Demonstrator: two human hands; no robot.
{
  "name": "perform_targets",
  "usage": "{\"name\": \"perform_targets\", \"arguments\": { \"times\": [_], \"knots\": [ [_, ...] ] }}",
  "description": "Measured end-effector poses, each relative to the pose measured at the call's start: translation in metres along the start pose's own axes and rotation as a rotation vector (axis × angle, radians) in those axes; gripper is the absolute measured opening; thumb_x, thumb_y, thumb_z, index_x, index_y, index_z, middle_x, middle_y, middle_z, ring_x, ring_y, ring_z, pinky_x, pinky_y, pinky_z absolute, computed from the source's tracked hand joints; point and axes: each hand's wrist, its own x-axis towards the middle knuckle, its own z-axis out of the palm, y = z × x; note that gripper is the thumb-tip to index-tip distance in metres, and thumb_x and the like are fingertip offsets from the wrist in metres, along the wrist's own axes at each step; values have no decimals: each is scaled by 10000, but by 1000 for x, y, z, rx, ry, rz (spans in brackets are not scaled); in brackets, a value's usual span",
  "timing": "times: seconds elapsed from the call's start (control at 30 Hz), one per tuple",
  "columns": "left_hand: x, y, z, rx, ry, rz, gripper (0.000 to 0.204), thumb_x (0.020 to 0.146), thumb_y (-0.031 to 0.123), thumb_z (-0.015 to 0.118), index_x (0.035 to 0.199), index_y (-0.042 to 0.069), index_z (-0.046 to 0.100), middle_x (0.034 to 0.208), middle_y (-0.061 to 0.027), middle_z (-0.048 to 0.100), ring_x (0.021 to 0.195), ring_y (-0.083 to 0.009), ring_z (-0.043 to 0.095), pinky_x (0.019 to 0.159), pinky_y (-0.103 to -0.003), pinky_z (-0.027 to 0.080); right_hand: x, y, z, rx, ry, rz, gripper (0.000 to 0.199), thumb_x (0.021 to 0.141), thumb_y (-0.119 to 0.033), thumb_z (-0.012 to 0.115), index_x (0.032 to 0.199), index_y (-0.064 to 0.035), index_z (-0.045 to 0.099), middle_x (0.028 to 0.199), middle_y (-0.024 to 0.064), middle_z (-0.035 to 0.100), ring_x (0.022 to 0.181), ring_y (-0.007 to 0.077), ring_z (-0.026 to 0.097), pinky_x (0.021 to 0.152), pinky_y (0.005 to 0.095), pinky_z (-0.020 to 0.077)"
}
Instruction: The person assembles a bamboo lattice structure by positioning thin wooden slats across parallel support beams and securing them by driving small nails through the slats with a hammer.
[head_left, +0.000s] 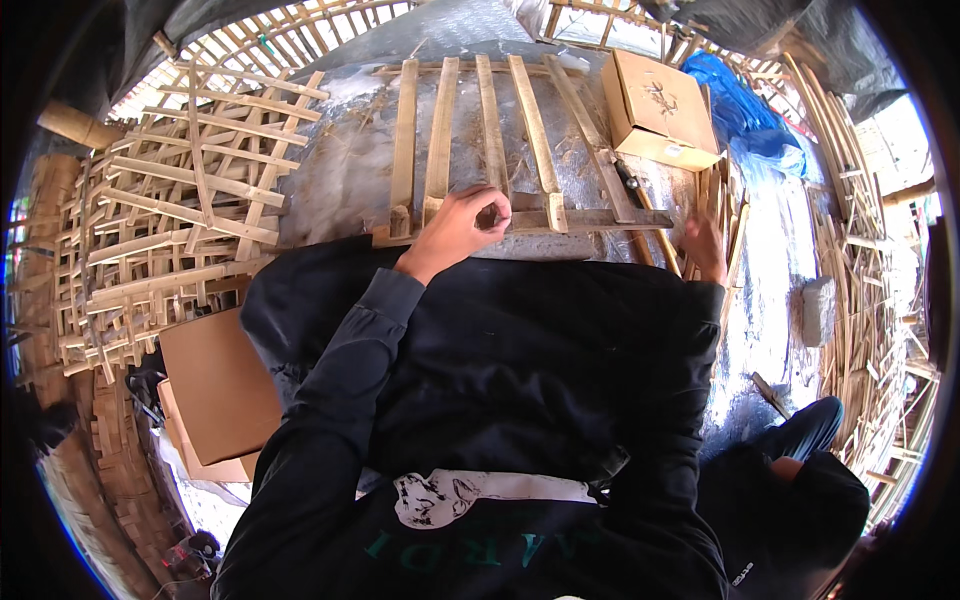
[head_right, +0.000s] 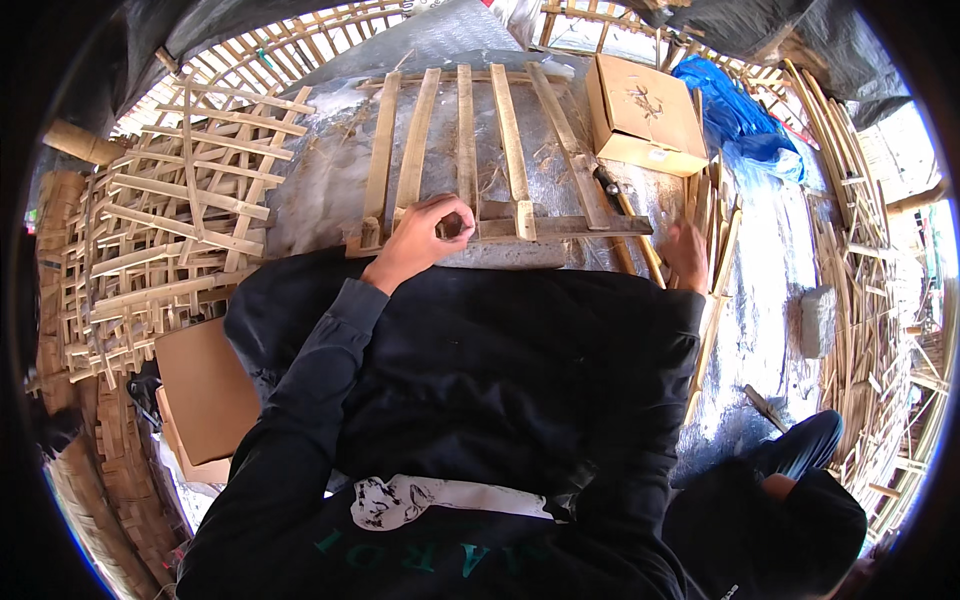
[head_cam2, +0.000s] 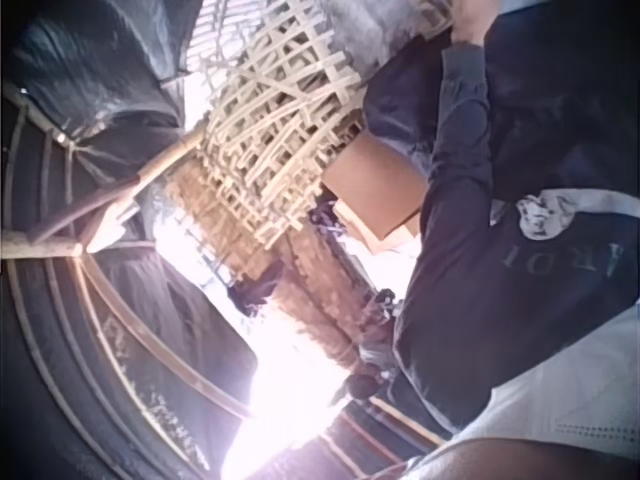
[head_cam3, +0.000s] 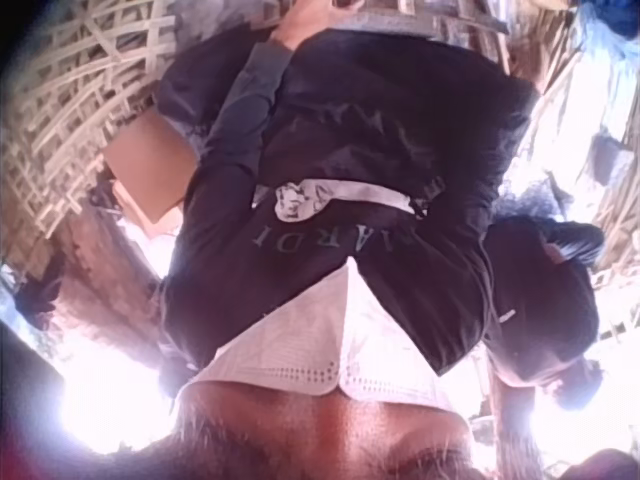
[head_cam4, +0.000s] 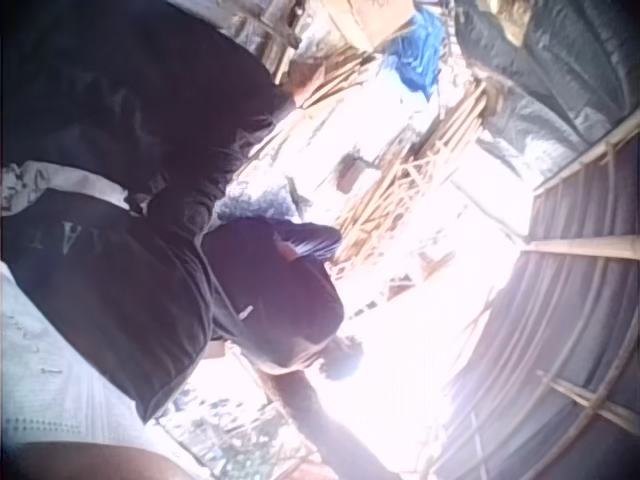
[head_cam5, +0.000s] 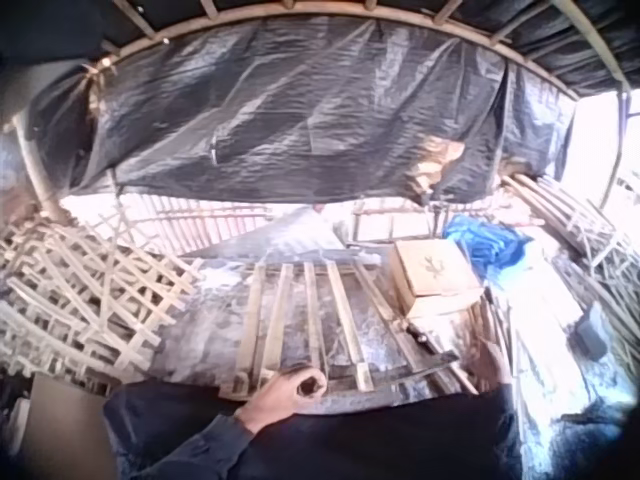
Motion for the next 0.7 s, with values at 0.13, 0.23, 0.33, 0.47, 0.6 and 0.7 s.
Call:
{"name": "perform_targets", "arguments": {
  "times": [0.13, 0.23, 0.33, 0.47, 0.6, 0.7],
  "knots": [
    [-12, -2, -10, -112, 23, -101, 274, 897, -55, 776, 1068, 47, 589, 949, -47, 736, 902, -120, 726, 837, -301, 588, -10, -22, 28, -69, -300, -99, 529, 714, -258, 970, 1087, 10, 707, 1027, 232, 753, 1006, 421, 725, 871, 469, 571],
    [-15, -5, -12, -179, 65, -218, 337, 906, -50, 789, 1103, 59, 539, 951, -57, 760, 941, -114, 745, 866, -306, 599, -4, -36, 33, -160, -301, -187, 612, 687, -282, 991, 1121, 33, 697, 1073, 266, 750, 1043, 426, 726, 899, 475, 562],
    [-13, -7, -11, -165, 73, -201, 363, 910, -44, 793, 1095, 64, 500, 950, -59, 763, 935, -113, 745, 866, -312, 598, 1, -36, 39, -282, -269, -206, 587, 679, -265, 986, 1099, 42, 714, 1119, 272, 752, 1085, 449, 719, 913, 517, 551],
    [-8, -5, -5, -180, 74, -189, 376, 904, -48, 796, 1085, 63, 485, 949, -63, 760, 990, -138, 755, 921, -325, 596, 13, -16, 33, -322, -305, -204, 375, 867, -217, 798, 1100, 61, 700, 1186, 330, 712, 1216, 460, 676, 1027, 513, 540],
    [-14, -15, -6, -210, 104, -178, 376, 885, -21, 806, 1066, 54, 485, 942, -81, 774, 997, -192, 790, 944, -355, 599, 4, -26, 17, -67, -80, -99, 314, 930, -216, 670, 1032, 78, 712, 971, 319, 711, 969, 445, 715, 851, 515, 563],
    [-8, -14, -3, -223, 78, -135, 396, 889, -63, 803, 1078, 61, 478, 949, -65, 750, 1019, -158, 762, 967, -339, 596, 1, -5, -21, 213, -35, 117, 256, 992, -178, 610, 907, 49, 695, 603, 75, 552, 568, 210, 611, 549, 382, 491]
  ]
}}
